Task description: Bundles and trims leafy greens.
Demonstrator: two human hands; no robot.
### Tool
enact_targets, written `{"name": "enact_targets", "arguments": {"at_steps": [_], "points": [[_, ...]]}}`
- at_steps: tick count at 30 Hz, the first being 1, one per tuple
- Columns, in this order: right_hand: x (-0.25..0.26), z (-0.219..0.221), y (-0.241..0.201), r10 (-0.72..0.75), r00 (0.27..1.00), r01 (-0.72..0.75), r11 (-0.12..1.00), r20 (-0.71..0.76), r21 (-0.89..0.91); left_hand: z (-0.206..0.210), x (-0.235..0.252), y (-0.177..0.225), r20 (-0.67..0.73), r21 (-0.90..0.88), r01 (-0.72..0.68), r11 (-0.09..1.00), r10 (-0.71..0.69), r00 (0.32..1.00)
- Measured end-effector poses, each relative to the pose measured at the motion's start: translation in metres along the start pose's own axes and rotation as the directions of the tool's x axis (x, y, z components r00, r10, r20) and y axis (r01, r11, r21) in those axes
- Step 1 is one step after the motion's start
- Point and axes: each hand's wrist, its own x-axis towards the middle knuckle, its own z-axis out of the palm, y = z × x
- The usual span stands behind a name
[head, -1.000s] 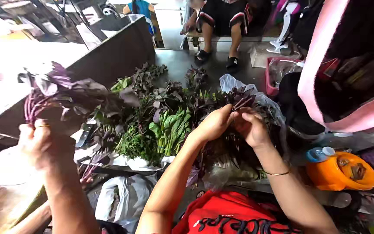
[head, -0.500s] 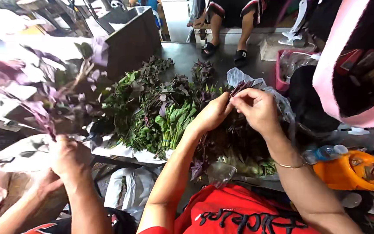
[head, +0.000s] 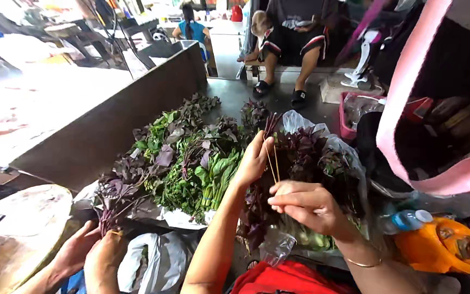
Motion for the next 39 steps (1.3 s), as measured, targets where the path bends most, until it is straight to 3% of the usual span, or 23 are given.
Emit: {"name": "enact_targets", "arguments": {"at_steps": [2, 4, 6, 7, 8, 9, 10, 12, 14, 17, 20, 22, 24, 26, 28, 30, 31, 32, 33, 35, 37, 39], "points": [[-0.003, 0.001, 0.004, 0.072, 0.99, -0.013, 0.904, -0.122, 0.428, -0.003, 0.001, -0.001, -0.066, -0.074, 0.006, 0.997, -0.011, 0.998], [-0.005, 0.004, 0.008, 0.254, 0.925, 0.062, 0.634, -0.283, 0.771, -0.007, -0.001, 0.005, -0.123, -0.167, -0.014, 0.986, -0.007, 0.992], [-0.004, 0.006, 0.018, 0.422, 0.819, 0.276, 0.304, -0.389, 0.912, -0.009, -0.002, 0.012, -0.13, -0.263, -0.062, 0.963, 0.028, 0.991], [-0.001, 0.007, 0.023, 0.492, 0.758, 0.352, 0.242, -0.427, 0.904, -0.011, -0.004, 0.016, -0.107, -0.294, -0.079, 0.953, 0.049, 0.993], [0.005, 0.006, 0.027, 0.538, 0.704, 0.362, 0.289, -0.463, 0.886, -0.012, -0.005, 0.02, -0.076, -0.315, -0.093, 0.945, 0.073, 0.994], [0.012, 0.004, 0.033, 0.556, 0.662, 0.297, 0.422, -0.503, 0.857, -0.013, -0.007, 0.024, -0.034, -0.328, -0.105, 0.939, 0.1, 0.994], [0.016, 0.001, 0.041, 0.531, 0.66, 0.17, 0.583, -0.531, 0.795, -0.014, -0.009, 0.028, 0.017, -0.347, -0.105, 0.932, 0.119, 0.993], [0.022, -0.014, 0.059, 0.447, 0.75, -0.076, 0.79, -0.488, 0.608, -0.015, -0.014, 0.031, 0.131, -0.389, -0.081, 0.917, 0.142, 0.981], [0.027, -0.039, 0.076, 0.384, 0.861, -0.158, 0.825, -0.332, 0.543, -0.017, -0.015, 0.031, 0.238, -0.388, -0.041, 0.921, 0.143, 0.961], [0.048, -0.08, 0.081, 0.316, 0.948, -0.268, 0.861, -0.041, 0.431, -0.02, -0.013, 0.029, 0.425, -0.302, 0.057, 0.952, 0.08, 0.902], [0.087, -0.095, 0.044, 0.16, 0.96, -0.169, 0.985, 0.231, 0.021, -0.012, -0.008, 0.021, 0.517, -0.24, 0.12, 0.963, 0.022, 0.856], [0.1, -0.069, 0.005, 0.086, 0.94, 0.035, 0.938, 0.33, -0.345, -0.01, -0.006, 0.018, 0.438, -0.235, 0.08, 0.969, 0.033, 0.898], [0.087, -0.033, -0.017, -0.01, 0.912, 0.213, 0.866, 0.411, -0.452, -0.015, -0.003, 0.02, 0.339, -0.233, 0.077, 0.969, 0.006, 0.941], [0.058, -0.004, -0.019, -0.097, 0.944, 0.218, 0.902, 0.315, -0.374, -0.022, 0.002, 0.018, 0.236, -0.296, 0.124, 0.947, -0.053, 0.97], [0.031, 0.012, -0.005, -0.056, 0.998, 0.055, 0.994, 0.005, 0.095, -0.032, 0.001, 0.017, 0.145, -0.392, 0.067, 0.918, -0.011, 0.989], [0.02, 0.013, 0.009, 0.162, 0.939, 0.049, 0.812, -0.305, 0.582, -0.039, -0.005, 0.024, 0.103, -0.494, -0.008, 0.869, 0.068, 0.992], [0.019, 0.007, 0.018, 0.26, 0.882, 0.115, 0.69, -0.394, 0.715, -0.04, -0.008, 0.03, 0.109, -0.527, -0.038, 0.849, 0.112, 0.988], [0.022, 0.0, 0.028, 0.338, 0.824, 0.14, 0.657, -0.455, 0.741, -0.04, -0.011, 0.036, 0.134, -0.531, -0.058, 0.845, 0.152, 0.979], [0.026, -0.008, 0.039, 0.384, 0.791, 0.074, 0.713, -0.476, 0.698, -0.04, -0.012, 0.041, 0.179, -0.51, -0.073, 0.857, 0.188, 0.966], [0.033, -0.032, 0.062, 0.338, 0.866, -0.069, 0.811, -0.369, 0.58, -0.033, -0.013, 0.047, 0.306, -0.426, -0.07, 0.902, 0.217, 0.927], [0.046, -0.065, 0.065, 0.249, 0.956, -0.156, 0.878, -0.153, 0.453, -0.025, -0.011, 0.045, 0.45, -0.313, -0.043, 0.949, 0.188, 0.873], [0.068, -0.089, 0.042, 0.151, 0.987, -0.157, 0.981, 0.061, 0.111, -0.02, -0.007, 0.033, 0.546, -0.224, -0.001, 0.975, 0.126, 0.828]]}}
